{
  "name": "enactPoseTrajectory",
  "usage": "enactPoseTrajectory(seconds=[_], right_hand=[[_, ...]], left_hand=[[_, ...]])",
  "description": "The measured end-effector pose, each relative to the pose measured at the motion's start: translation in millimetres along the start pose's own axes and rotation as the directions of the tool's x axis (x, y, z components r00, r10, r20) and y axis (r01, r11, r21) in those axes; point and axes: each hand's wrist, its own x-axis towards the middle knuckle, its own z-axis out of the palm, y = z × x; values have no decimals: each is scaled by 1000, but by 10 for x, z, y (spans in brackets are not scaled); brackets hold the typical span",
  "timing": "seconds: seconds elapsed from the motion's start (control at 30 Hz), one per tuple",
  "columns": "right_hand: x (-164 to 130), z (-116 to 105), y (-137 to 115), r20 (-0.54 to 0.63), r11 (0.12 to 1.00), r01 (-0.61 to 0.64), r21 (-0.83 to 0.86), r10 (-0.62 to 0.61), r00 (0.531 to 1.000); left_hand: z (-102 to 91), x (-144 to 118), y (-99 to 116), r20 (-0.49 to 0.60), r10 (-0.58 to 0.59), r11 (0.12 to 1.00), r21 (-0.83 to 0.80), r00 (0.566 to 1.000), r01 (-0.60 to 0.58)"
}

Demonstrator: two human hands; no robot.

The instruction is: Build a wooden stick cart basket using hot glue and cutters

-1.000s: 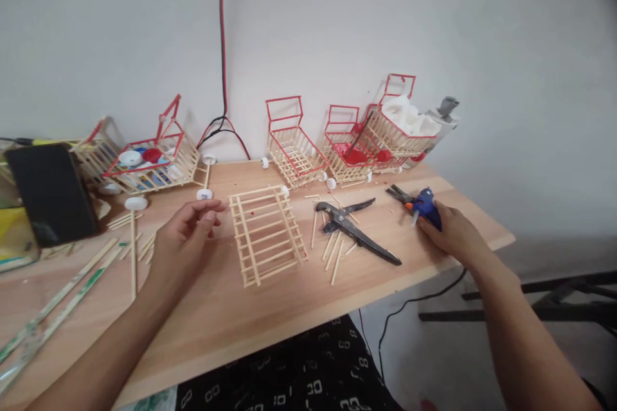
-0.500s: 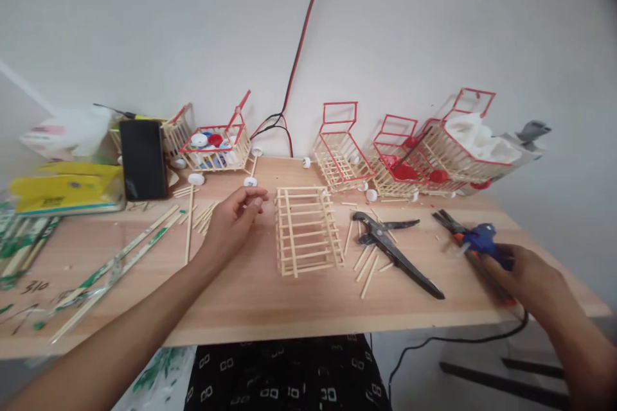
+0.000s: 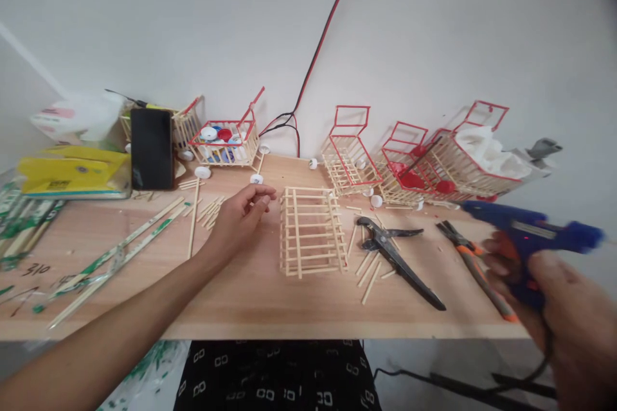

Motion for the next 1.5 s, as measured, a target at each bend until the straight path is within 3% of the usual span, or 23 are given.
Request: enactPoseTrajectory(seconds=[0.07,0.13,0.23,0.37,0.5,1.5], right_hand=[[-106,287,-330,158,963,-130,237,94,983],[-202,542,-580,351,933,-169,319,49,935],[-307,793,-799,465,958,-70,278,-70,882],[-362,943,-940,492,964,236,123,-266,829],[-377,1026,-1002,513,931,359,68,-341,787],[-351,1098,-954,546,942,335,22,-293,785]], left_hand=[[-4,-4,16,-8,5,1000,-2,1000,-5],[-11,-9,35,-14,4,1000,0,1000,-4],[-24,-12,57,-20,-2,1000,8,1000,2],[-45,-6,63,-4,0,1000,12,1000,0],[-62,2,61,16,-2,1000,8,1000,1],[-64,5,52,35,-34,999,33,999,33]])
